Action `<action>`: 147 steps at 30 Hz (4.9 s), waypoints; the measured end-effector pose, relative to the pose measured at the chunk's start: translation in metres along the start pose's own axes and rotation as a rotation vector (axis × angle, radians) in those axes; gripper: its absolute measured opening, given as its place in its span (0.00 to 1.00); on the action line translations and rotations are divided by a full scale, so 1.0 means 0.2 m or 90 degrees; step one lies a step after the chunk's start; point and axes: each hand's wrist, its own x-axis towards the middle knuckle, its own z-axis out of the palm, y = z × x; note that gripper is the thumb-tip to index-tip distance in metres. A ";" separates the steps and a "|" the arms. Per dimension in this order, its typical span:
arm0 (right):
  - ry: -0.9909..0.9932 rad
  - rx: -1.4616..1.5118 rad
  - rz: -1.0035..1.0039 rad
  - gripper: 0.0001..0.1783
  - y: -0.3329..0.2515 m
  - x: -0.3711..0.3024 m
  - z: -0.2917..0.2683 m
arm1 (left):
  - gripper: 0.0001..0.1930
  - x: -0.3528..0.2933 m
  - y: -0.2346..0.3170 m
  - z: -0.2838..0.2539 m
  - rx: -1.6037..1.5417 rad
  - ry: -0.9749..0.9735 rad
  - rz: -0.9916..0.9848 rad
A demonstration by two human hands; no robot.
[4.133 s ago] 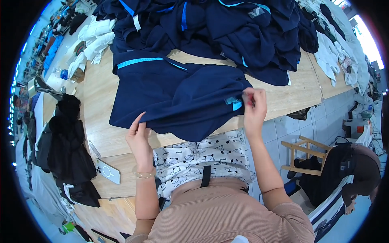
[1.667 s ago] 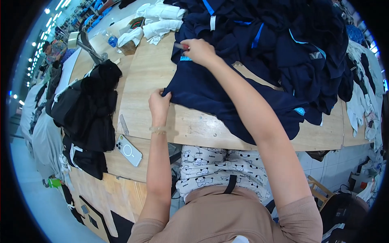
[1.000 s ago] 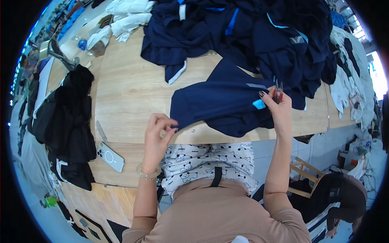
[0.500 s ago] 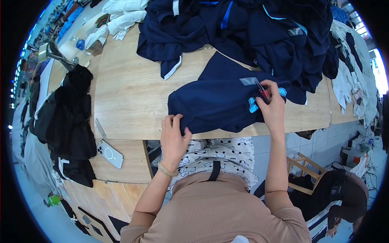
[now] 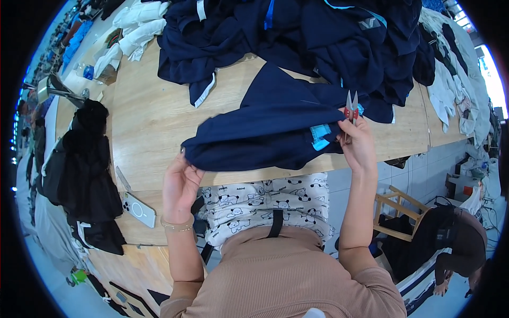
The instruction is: Trimming excess threads from the seams and waistbands of blue trousers using thread clippers.
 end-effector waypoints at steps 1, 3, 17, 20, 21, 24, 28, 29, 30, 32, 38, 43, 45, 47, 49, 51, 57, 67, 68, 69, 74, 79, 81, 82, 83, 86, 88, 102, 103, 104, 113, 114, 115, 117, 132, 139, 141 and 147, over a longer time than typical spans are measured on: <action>-0.003 0.146 0.048 0.09 0.02 0.01 -0.04 | 0.15 0.00 0.03 0.02 -0.054 -0.025 -0.044; 0.075 0.338 0.131 0.09 -0.04 -0.01 0.03 | 0.18 0.00 0.08 0.03 -0.105 -0.065 -0.076; -0.030 0.425 0.136 0.09 -0.01 0.11 0.06 | 0.18 0.04 0.05 0.12 -0.081 -0.152 0.024; -0.105 0.491 0.072 0.02 0.01 0.11 0.01 | 0.16 -0.02 0.01 0.18 0.020 -0.032 0.069; -0.083 0.452 0.063 0.07 -0.01 0.10 0.04 | 0.16 -0.01 0.01 0.16 0.009 -0.099 0.052; -0.020 0.414 0.054 0.10 -0.01 0.09 0.06 | 0.20 -0.02 -0.01 0.14 0.046 -0.068 0.062; -0.022 0.411 0.031 0.14 -0.03 0.07 0.10 | 0.17 0.01 0.00 0.06 0.003 -0.199 0.063; -0.023 0.410 0.032 0.14 -0.04 0.06 0.11 | 0.17 0.01 0.00 0.05 -0.006 -0.249 0.059; 0.017 0.413 0.042 0.14 -0.06 0.05 0.15 | 0.17 0.01 0.00 0.05 -0.007 -0.248 0.059; 0.056 0.416 0.051 0.14 -0.05 0.05 0.14 | 0.17 0.01 0.00 0.06 0.006 -0.192 0.075; -0.069 0.472 0.065 0.08 0.03 0.10 0.02 | 0.16 0.00 -0.02 0.14 -0.062 -0.159 0.075; 0.003 0.636 -0.026 0.15 0.06 0.14 -0.04 | 0.16 0.10 -0.01 0.06 -0.276 -0.306 0.108; -0.025 0.728 -0.032 0.17 0.05 0.15 -0.04 | 0.20 0.09 0.00 0.10 -0.343 -0.286 0.101; 0.040 0.761 -0.039 0.18 -0.02 0.11 0.05 | 0.22 0.08 0.02 0.14 -0.366 -0.271 0.096; 0.026 0.770 -0.055 0.19 -0.03 0.11 0.04 | 0.27 0.07 0.03 0.16 -0.405 -0.265 0.091; -0.032 0.788 -0.046 0.18 -0.04 0.10 0.03 | 0.27 0.07 0.04 0.16 -0.402 -0.262 0.091; 0.012 0.799 -0.035 0.19 -0.06 0.08 0.06 | 0.28 0.08 0.04 0.15 -0.395 -0.288 0.093; 0.040 0.630 0.031 0.18 0.02 0.08 0.11 | 0.29 0.20 -0.30 0.35 -0.147 -0.221 0.045; 0.030 0.574 0.037 0.18 0.03 0.08 0.11 | 0.29 0.22 -0.34 0.36 -0.092 -0.222 0.057; 0.034 0.455 0.012 0.17 0.03 0.06 0.11 | 0.29 0.22 -0.36 0.38 -0.038 -0.222 0.071; 0.191 -0.112 -0.155 0.13 0.02 0.01 0.15 | 0.17 0.30 -0.51 0.44 0.110 -0.063 -0.021; 0.019 -0.380 -0.436 0.08 -0.13 0.11 0.34 | 0.17 0.41 -0.51 0.55 0.113 -0.022 -0.060; -0.064 -0.503 -0.462 0.07 -0.19 0.15 0.46 | 0.15 0.46 -0.50 0.55 0.135 0.030 -0.109; -0.071 -0.584 -0.478 0.08 -0.18 0.20 0.50 | 0.15 0.49 -0.50 0.54 0.136 0.028 -0.107; -0.078 -0.664 -0.492 0.08 -0.17 0.26 0.52 | 0.14 0.53 -0.51 0.52 0.145 0.018 -0.111; -0.100 -0.870 -0.422 0.11 -0.13 0.44 0.52 | 0.12 0.57 -0.53 0.52 0.158 -0.007 -0.108; -0.116 -0.986 -0.384 0.12 -0.12 0.48 0.53 | 0.11 0.54 -0.53 0.55 0.162 -0.013 -0.097; -0.137 -0.540 -0.319 0.10 -0.21 0.39 0.42 | 0.13 0.60 -0.52 0.56 0.103 -0.008 -0.132; -0.120 -0.564 -0.412 0.09 -0.21 0.42 0.43 | 0.14 0.60 -0.52 0.57 0.097 -0.004 -0.144; -0.120 -0.615 -0.442 0.09 -0.20 0.46 0.45 | 0.14 0.60 -0.52 0.57 0.098 -0.005 -0.146; -0.200 -0.972 -0.259 0.12 -0.09 0.53 0.54 | 0.14 0.58 -0.48 0.54 0.148 0.018 -0.125; -0.220 -0.856 -0.305 0.11 -0.11 0.49 0.50 | 0.11 0.55 -0.48 0.54 0.147 -0.014 -0.095; -0.238 -0.737 -0.347 0.10 -0.14 0.44 0.48 | 0.09 0.52 -0.47 0.55 0.147 -0.045 -0.066; -0.236 -0.635 -0.339 0.08 -0.21 0.32 0.47 | 0.07 0.42 -0.43 0.59 0.147 -0.079 -0.019; -0.177 -0.450 -0.566 0.08 -0.26 0.06 0.51 | 0.06 0.13 -0.38 0.74 0.096 -0.217 0.143; -0.176 -0.427 -0.448 0.07 -0.29 0.03 0.47 | 0.06 0.11 -0.38 0.71 0.154 -0.231 0.162; -0.147 -0.279 -0.310 0.08 -0.30 -0.01 0.47 | 0.06 0.11 -0.38 0.71 0.152 -0.238 0.154; -0.109 -0.317 -0.380 0.13 -0.26 -0.05 0.32 | 0.07 0.11 -0.39 0.69 0.128 -0.253 0.132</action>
